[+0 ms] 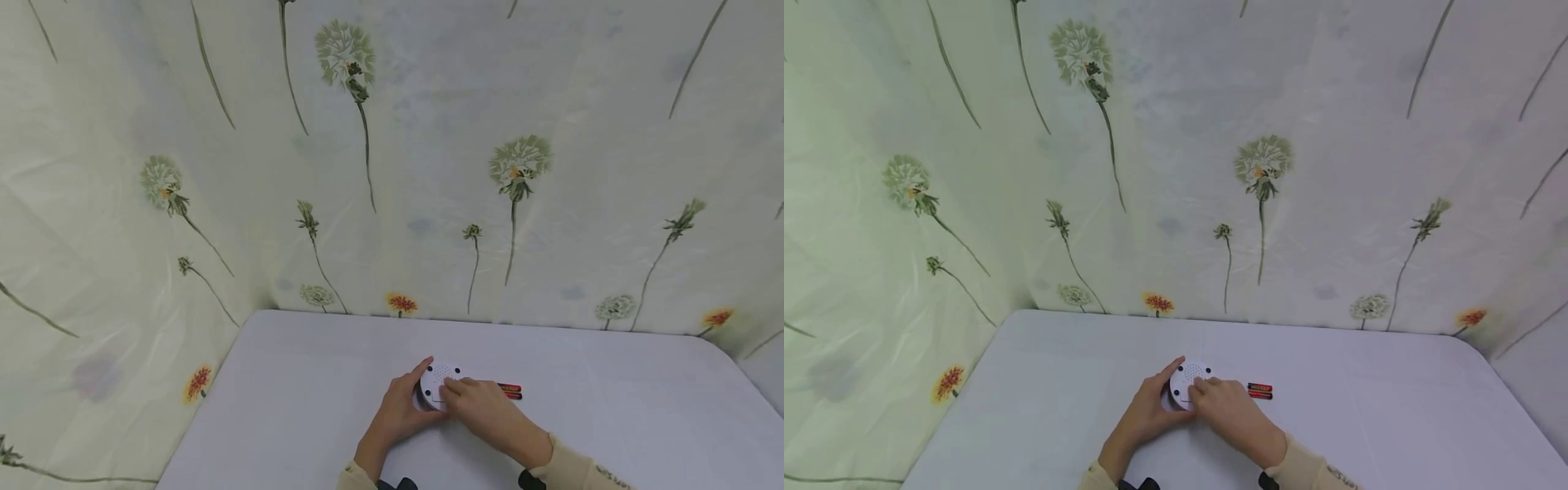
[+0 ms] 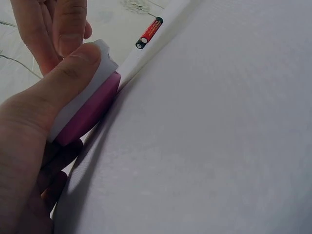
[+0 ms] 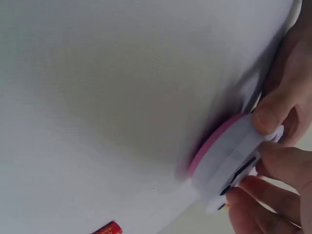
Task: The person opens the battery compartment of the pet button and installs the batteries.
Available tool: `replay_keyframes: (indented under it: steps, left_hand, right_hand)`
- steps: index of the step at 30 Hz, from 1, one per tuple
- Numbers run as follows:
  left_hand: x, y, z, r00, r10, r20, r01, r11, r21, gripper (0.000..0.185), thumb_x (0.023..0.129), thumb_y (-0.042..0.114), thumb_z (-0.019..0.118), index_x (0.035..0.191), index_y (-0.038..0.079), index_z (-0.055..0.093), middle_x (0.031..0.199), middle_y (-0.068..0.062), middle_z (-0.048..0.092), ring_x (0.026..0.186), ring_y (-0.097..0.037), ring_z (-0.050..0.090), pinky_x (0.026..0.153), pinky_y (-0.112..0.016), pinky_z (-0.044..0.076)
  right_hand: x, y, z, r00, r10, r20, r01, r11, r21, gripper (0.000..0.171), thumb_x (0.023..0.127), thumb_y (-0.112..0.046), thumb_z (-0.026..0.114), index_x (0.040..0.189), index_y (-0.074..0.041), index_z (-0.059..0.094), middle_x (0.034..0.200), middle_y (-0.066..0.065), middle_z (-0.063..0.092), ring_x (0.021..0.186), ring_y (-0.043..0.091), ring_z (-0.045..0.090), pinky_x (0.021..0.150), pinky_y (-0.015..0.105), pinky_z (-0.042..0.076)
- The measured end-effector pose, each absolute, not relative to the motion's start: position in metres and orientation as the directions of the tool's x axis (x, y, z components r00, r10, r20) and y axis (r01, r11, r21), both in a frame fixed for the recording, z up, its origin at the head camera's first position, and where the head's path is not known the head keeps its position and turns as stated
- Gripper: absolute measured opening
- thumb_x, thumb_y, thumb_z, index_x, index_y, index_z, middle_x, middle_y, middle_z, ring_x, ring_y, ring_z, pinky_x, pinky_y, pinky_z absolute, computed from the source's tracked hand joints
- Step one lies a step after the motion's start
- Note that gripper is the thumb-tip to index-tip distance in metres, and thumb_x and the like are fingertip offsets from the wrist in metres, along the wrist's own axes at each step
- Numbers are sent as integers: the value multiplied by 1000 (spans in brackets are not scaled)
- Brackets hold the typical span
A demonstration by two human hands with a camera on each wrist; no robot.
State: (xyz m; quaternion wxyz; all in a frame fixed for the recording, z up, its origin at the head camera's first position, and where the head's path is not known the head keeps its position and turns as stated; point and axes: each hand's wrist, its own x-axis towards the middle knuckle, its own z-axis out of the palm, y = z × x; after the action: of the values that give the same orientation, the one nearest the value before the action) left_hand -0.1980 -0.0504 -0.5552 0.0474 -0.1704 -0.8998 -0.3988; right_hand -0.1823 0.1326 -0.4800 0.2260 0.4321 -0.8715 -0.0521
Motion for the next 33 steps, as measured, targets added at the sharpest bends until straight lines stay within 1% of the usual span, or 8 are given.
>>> replay_keyframes:
  steps: [5,10,14,17,22,28,30,33]
  left_hand:
    - [-196,-49,-558,-941,262,213,334,630,702,91,69,61,73,146,32,34,134,0,58,116,-15,56,96,-41,43]
    - [-194,-46,-558,-949,256,183,307,633,710,92,69,61,73,146,31,34,136,1,56,118,-14,55,97,-40,42]
    - [-193,-43,-558,-951,258,172,300,631,715,92,69,57,75,146,32,33,139,1,53,121,-15,53,99,-41,42]
    - [-193,-41,-560,-950,260,171,301,632,714,92,69,55,76,146,34,31,139,1,53,122,-15,53,100,-41,42]
    - [-192,-41,-559,-955,249,162,288,642,710,92,68,61,74,146,39,29,138,2,53,119,-17,53,97,-41,43]
    - [-193,-44,-558,-949,241,206,315,648,693,93,67,65,73,145,39,30,135,1,56,114,-18,55,93,-41,44]
    - [-194,-44,-559,-945,240,224,328,650,685,93,66,62,74,145,38,31,133,1,58,114,-18,56,92,-42,45]
    - [-196,-45,-560,-948,235,214,317,657,684,94,66,55,78,145,39,30,134,3,57,115,-16,56,93,-41,44]
  right_hand:
    - [-183,138,-485,-567,-736,370,-731,657,186,19,72,-18,79,87,-18,69,92,-4,63,75,12,59,61,26,51]
    - [-182,140,-489,-618,-697,363,-715,691,109,16,74,-21,77,83,-16,64,82,-7,50,71,7,43,59,21,42]
    - [-183,140,-487,-652,-675,346,-700,711,68,14,74,-20,73,78,-16,61,75,-10,46,67,5,39,56,19,38]
    - [-183,141,-484,-667,-672,321,-702,711,32,14,73,-20,73,76,-17,60,73,-11,44,66,3,38,55,17,38]
    - [-178,144,-480,-654,-680,331,-718,696,10,14,73,-20,74,77,-18,60,74,-12,45,67,2,39,56,17,41]
    - [-171,145,-480,-596,-681,426,-737,674,47,17,70,-19,75,73,-19,59,72,-12,45,64,1,40,52,16,37]
    - [-169,145,-480,-598,-680,426,-734,677,51,17,70,-20,75,74,-19,59,72,-12,46,63,1,39,52,15,36]
    - [-165,146,-480,-625,-671,400,-721,692,33,17,72,-21,74,75,-19,58,72,-12,45,62,0,37,52,14,35]
